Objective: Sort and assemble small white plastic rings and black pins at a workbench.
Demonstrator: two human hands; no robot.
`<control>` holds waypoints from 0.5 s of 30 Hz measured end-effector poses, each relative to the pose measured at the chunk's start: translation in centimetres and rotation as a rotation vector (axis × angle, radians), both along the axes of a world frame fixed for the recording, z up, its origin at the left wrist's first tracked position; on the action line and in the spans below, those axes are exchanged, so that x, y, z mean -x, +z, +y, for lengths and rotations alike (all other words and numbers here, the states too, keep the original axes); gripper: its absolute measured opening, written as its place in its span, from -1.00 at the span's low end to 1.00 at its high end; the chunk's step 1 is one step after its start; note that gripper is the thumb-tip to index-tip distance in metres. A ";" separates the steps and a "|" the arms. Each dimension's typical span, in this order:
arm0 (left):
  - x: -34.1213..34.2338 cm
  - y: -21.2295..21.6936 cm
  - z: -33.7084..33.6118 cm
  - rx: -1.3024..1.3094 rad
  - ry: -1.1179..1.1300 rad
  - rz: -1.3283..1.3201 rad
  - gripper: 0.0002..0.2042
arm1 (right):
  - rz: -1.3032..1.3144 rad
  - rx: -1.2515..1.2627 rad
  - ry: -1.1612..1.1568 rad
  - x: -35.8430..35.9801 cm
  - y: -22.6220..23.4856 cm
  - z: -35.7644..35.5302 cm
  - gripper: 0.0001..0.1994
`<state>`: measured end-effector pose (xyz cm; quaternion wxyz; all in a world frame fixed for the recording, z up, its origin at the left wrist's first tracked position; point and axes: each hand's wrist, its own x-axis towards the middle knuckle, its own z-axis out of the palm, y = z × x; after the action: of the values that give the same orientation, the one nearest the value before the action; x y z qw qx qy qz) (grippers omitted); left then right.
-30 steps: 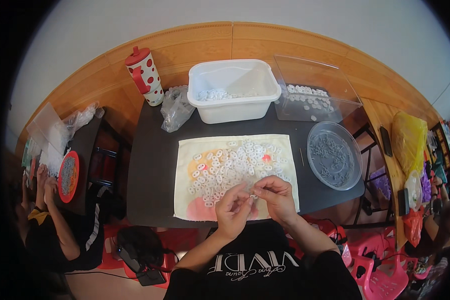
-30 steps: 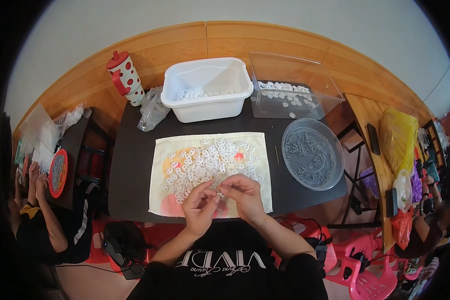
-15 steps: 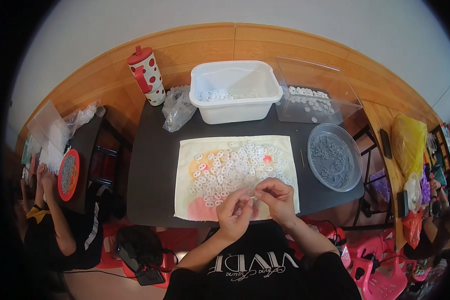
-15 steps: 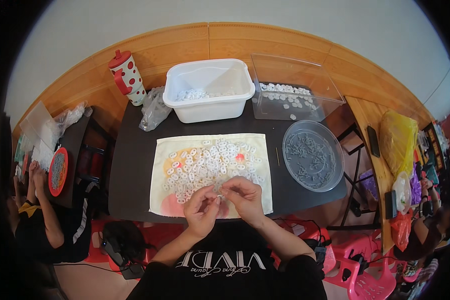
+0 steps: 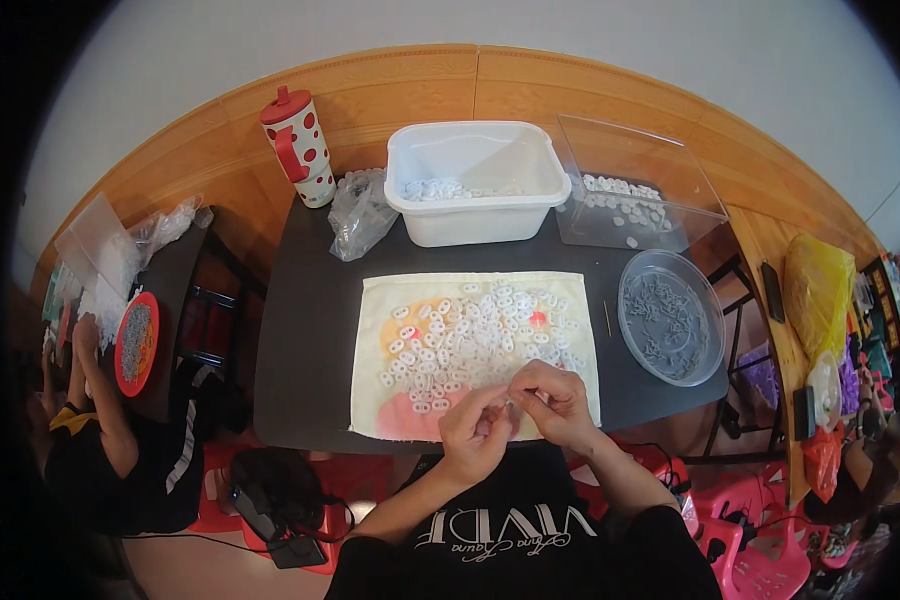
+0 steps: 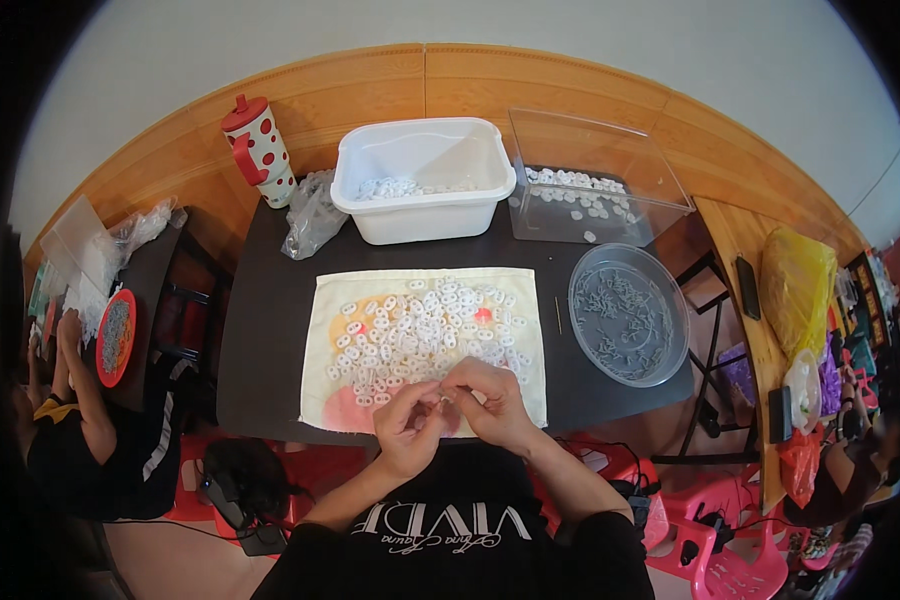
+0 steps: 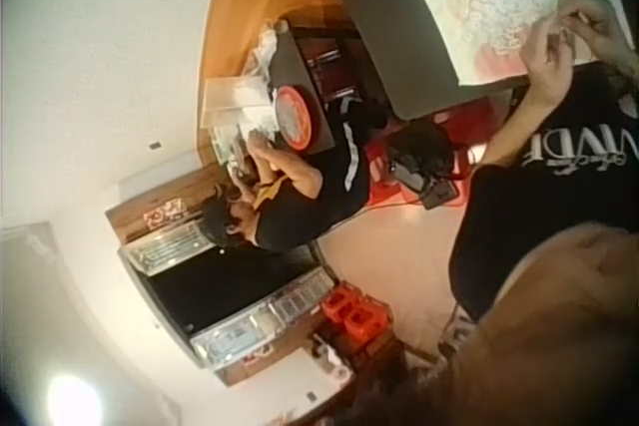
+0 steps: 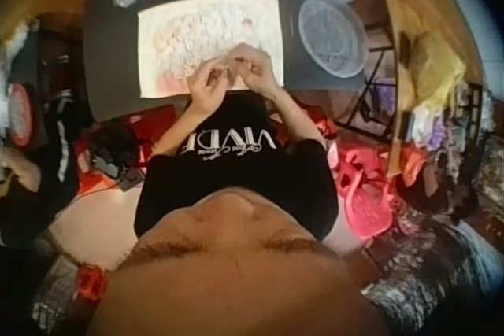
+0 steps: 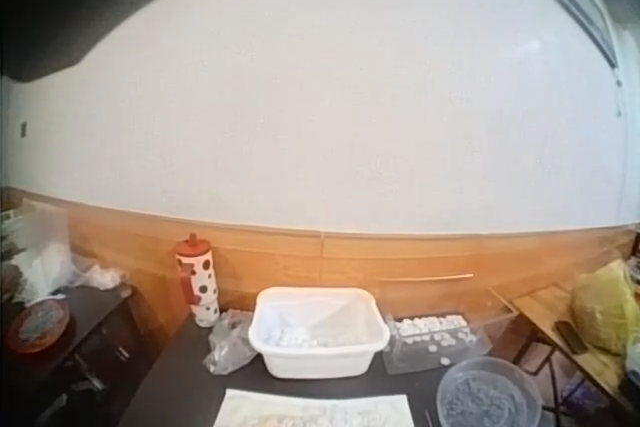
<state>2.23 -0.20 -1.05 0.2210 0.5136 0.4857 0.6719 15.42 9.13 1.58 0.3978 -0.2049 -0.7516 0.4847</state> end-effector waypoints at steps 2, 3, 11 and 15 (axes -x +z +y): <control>-0.1 0.0 0.0 -0.001 0.025 0.061 -0.69 | -0.023 -0.048 -0.007 0.0 0.0 -0.1 -0.86; -0.2 0.1 0.0 -0.009 0.045 0.081 -0.69 | -0.023 -0.048 -0.006 0.0 0.0 -0.1 -0.86; 0.0 0.5 -0.1 0.057 -0.013 -0.017 -0.70 | -0.008 0.148 0.048 -0.7 -0.1 -0.2 -0.85; 0.0 0.3 -0.1 0.069 -0.039 -0.039 -0.69 | -0.009 0.146 0.047 -0.9 -0.1 0.6 -0.85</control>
<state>2.21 -0.32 -0.77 0.2611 0.5020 0.4940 0.6601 16.31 9.72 1.44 0.3668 -0.2178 -0.7206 0.5466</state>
